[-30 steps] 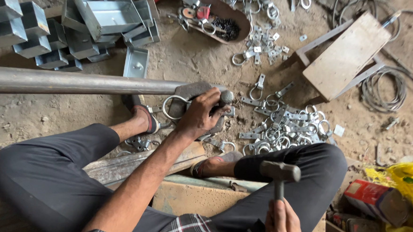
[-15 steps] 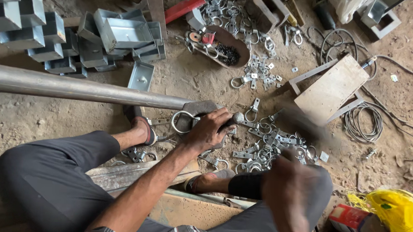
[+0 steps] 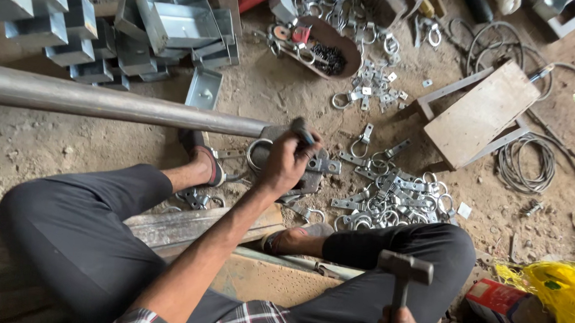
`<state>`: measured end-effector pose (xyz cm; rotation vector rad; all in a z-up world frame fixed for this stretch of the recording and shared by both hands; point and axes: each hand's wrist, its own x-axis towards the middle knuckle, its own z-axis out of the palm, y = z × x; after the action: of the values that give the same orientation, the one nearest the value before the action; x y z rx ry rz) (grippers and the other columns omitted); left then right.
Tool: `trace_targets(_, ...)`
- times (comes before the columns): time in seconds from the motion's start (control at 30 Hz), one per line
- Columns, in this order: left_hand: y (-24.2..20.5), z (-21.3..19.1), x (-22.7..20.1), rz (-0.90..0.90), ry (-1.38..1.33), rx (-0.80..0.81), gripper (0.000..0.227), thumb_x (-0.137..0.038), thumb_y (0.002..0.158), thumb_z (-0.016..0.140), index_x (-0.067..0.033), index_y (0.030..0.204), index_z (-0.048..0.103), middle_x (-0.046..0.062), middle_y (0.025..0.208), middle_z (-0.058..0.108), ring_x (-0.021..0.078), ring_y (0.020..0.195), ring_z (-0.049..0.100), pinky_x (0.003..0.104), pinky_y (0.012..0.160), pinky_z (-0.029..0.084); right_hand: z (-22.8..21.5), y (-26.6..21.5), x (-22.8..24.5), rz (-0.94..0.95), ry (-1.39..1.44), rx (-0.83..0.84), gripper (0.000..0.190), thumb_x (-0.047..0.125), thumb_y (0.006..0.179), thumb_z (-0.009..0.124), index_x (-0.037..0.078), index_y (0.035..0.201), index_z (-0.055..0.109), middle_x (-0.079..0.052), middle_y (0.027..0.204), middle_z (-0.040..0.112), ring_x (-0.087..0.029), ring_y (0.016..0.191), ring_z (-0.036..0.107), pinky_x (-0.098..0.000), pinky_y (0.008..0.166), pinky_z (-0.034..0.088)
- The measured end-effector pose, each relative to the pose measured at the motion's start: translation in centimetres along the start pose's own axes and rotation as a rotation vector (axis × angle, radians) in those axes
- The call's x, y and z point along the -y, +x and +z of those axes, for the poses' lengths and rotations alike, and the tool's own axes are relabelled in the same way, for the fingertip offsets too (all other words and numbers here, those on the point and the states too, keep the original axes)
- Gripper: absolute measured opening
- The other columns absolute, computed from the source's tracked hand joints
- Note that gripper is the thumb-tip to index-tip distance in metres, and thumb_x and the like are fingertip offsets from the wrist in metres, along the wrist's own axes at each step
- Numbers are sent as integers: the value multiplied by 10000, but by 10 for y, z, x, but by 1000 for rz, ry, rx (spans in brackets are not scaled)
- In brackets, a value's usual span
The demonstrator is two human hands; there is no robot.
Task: The person sits on the ground and uses a hammer to strike a metal part held against a metal rod. The person repeatedly hammers the metal part, occasionally adjusting its position, while surrounded by piles of similar metal hardware.
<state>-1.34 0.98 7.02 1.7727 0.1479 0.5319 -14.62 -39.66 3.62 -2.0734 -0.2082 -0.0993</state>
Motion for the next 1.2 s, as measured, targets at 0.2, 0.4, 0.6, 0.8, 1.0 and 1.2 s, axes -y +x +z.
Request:
trace_targets(0.2,-14,4,-18,-47,-6,-45,342,-368,1096,545,-53,1090,678,111,1004,729,199,837,712,335,720,627,-29,-9,-36,206,696,184,400,292,1171,517,-106,1205,534,-148,700,606,-178,536,581,-303,520,499)
trace_targets(0.4,-17,6,-33,-33,56,-25,311,-346,1100,549,-49,1093,637,107,1039,707,213,947,724,348,757,624,-17,17,4,953,387,154,592,520,1050,378,-22,855,511,-45,470,386,-137,316,299,-300,312,262)
trace_targets(0.6,-19,8,-29,15,93,-17,314,-364,1118,526,-69,1101,631,83,1047,713,195,949,724,358,801,618,-18,17,9,950,463,208,591,528,1025,369,-13,843,522,-76,421,386,-152,284,301,-314,268,244)
trace_targets(0.8,-23,9,-27,-54,76,12,351,-394,1097,534,-60,1110,639,87,1044,717,190,927,726,321,766,628,-20,10,-5,965,531,199,586,529,1026,374,-14,848,507,-75,444,412,-151,279,311,-324,258,260)
trace_targets(1.0,-23,5,-27,-50,72,34,344,-383,1104,540,-52,1107,636,94,1043,723,187,913,736,314,750,633,-20,14,0,1051,493,227,586,535,1010,354,-6,851,513,-104,401,402,-172,265,315,-332,261,265)
trace_targets(1.2,-20,7,-20,99,187,16,371,-397,1156,486,-36,1157,574,84,1093,701,178,929,735,318,763,648,-16,20,24,1015,449,222,554,507,1027,377,0,851,513,-90,411,384,-169,287,308,-323,285,256)
